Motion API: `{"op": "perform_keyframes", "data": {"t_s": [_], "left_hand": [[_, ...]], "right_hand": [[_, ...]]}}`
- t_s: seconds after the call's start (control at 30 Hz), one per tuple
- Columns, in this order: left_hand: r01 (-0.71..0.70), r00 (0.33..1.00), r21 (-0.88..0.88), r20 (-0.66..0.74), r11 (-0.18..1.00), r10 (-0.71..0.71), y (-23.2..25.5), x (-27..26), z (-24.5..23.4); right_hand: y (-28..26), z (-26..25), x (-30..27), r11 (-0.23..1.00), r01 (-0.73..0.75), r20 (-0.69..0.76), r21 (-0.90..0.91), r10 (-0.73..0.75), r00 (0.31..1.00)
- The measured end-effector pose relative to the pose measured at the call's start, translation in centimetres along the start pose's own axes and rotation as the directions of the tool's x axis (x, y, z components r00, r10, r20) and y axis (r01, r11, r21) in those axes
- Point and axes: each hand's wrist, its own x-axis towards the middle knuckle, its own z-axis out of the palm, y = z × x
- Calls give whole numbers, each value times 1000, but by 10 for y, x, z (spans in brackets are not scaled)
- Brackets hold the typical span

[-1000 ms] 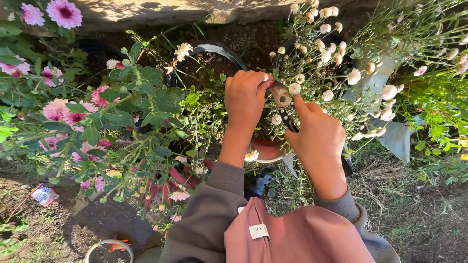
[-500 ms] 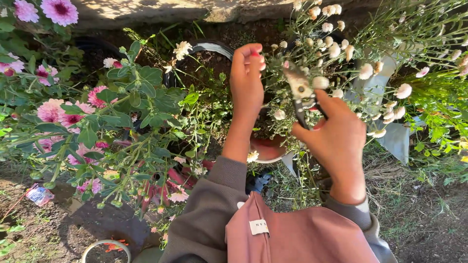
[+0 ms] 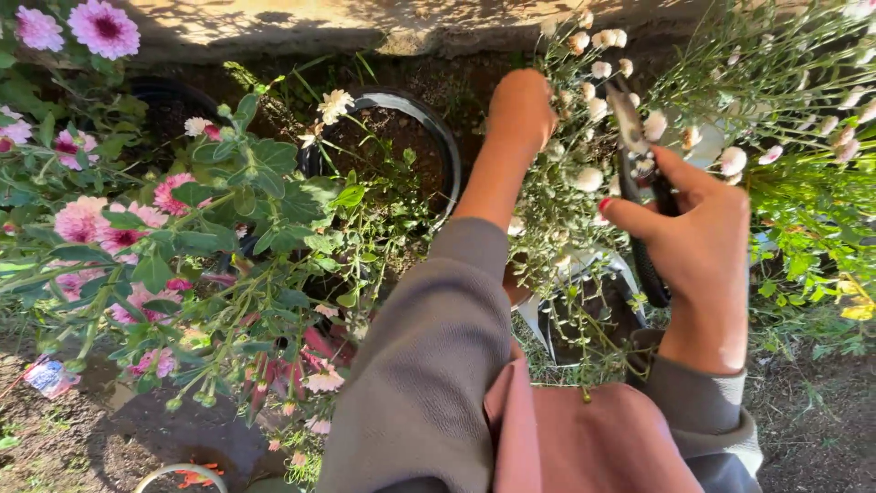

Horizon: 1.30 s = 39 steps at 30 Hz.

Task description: Pruning and cutting stems of small flowers in garden pots using pruning shears.

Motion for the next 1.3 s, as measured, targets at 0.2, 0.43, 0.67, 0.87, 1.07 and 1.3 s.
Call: {"op": "perform_keyframes", "data": {"t_s": [0.2, 0.43, 0.67, 0.87, 1.07, 1.3], "left_hand": [[-88, 995, -7, 49, 996, 88, -13, -12, 19], [-196, 979, -474, -48, 858, 197, -35, -18, 16], [91, 992, -573, -20, 815, -125, -15, -51, -46], [-111, 963, -421, -268, 900, -6, -53, -31, -16], [-86, 957, -468, -285, 880, -58, -49, -36, -22], [-81, 950, -519, -298, 851, -92, -39, -43, -27]], "right_hand": [[9, 3, -3, 993, -98, 1, -69, 99, 995], [19, 4, -4, 984, -108, 13, -140, 110, 994], [-1, 13, 2, 727, 217, 99, -652, -202, 974], [-85, 12, 26, 368, 416, 251, -832, -420, 872], [-68, 22, 104, 316, 397, 368, -862, -150, 918], [-9, 35, 119, 314, 364, 403, -877, 70, 912]]}}
